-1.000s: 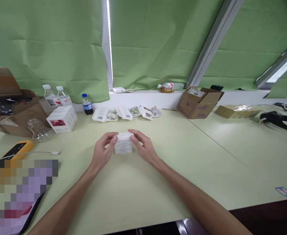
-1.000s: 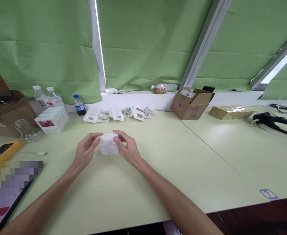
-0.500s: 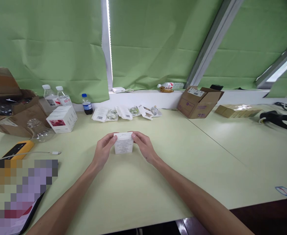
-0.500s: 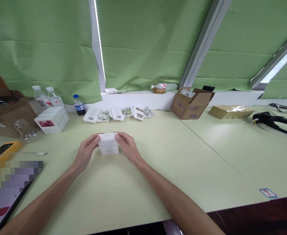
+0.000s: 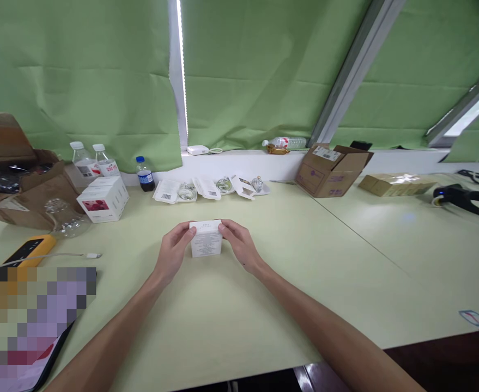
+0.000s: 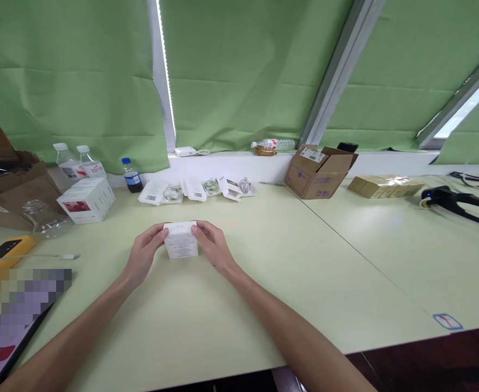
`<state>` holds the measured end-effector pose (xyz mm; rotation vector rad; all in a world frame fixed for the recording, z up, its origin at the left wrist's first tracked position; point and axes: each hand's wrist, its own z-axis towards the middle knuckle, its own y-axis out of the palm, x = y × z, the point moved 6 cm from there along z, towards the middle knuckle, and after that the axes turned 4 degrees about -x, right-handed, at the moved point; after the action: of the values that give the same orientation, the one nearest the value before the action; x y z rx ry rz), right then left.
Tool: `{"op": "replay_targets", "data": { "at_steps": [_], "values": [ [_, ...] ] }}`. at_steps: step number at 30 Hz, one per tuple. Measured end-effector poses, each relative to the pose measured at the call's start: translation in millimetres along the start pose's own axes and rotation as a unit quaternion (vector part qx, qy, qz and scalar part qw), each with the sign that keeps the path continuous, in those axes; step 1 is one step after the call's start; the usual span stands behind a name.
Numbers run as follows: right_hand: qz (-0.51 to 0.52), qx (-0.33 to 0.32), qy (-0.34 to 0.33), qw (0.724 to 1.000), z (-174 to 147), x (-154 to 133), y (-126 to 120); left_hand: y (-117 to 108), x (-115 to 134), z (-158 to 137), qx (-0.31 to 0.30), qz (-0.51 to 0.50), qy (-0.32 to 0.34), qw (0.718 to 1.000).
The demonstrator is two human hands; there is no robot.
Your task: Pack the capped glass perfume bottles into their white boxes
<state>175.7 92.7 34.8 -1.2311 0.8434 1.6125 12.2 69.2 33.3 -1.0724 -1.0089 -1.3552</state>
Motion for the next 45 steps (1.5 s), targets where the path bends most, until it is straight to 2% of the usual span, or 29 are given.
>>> {"op": "replay_targets", "data": {
  "at_steps": [11, 20, 30, 37, 45],
  "values": [
    [0.0, 0.002, 0.009, 1.0, -0.1, -0.8, 3.3, 4.6, 4.6, -1.3, 0.025, 0.007, 0.001, 1.0],
    [0.002, 0.04, 0.025, 0.999, -2.1, 2.7, 15.1, 18.8, 0.7, -5.0, 0.061, 0.023, -0.008, 0.998],
    [-0.024, 0.039, 0.038, 0.998, -0.1, 5.2, 13.7, 18.5, 4.8, -5.7, 0.054, 0.047, -0.013, 0.997],
    [-0.047, 0.038, 0.032, 0.998, 0.6, 0.8, 9.6, 16.1, 5.2, -5.1, 0.046, 0.037, -0.004, 0.998],
    [-0.079, 0.051, 0.055, 0.994, -1.2, 1.4, 4.0, 15.9, 5.8, -5.0, 0.018, 0.018, 0.001, 1.0]
  ]
}}
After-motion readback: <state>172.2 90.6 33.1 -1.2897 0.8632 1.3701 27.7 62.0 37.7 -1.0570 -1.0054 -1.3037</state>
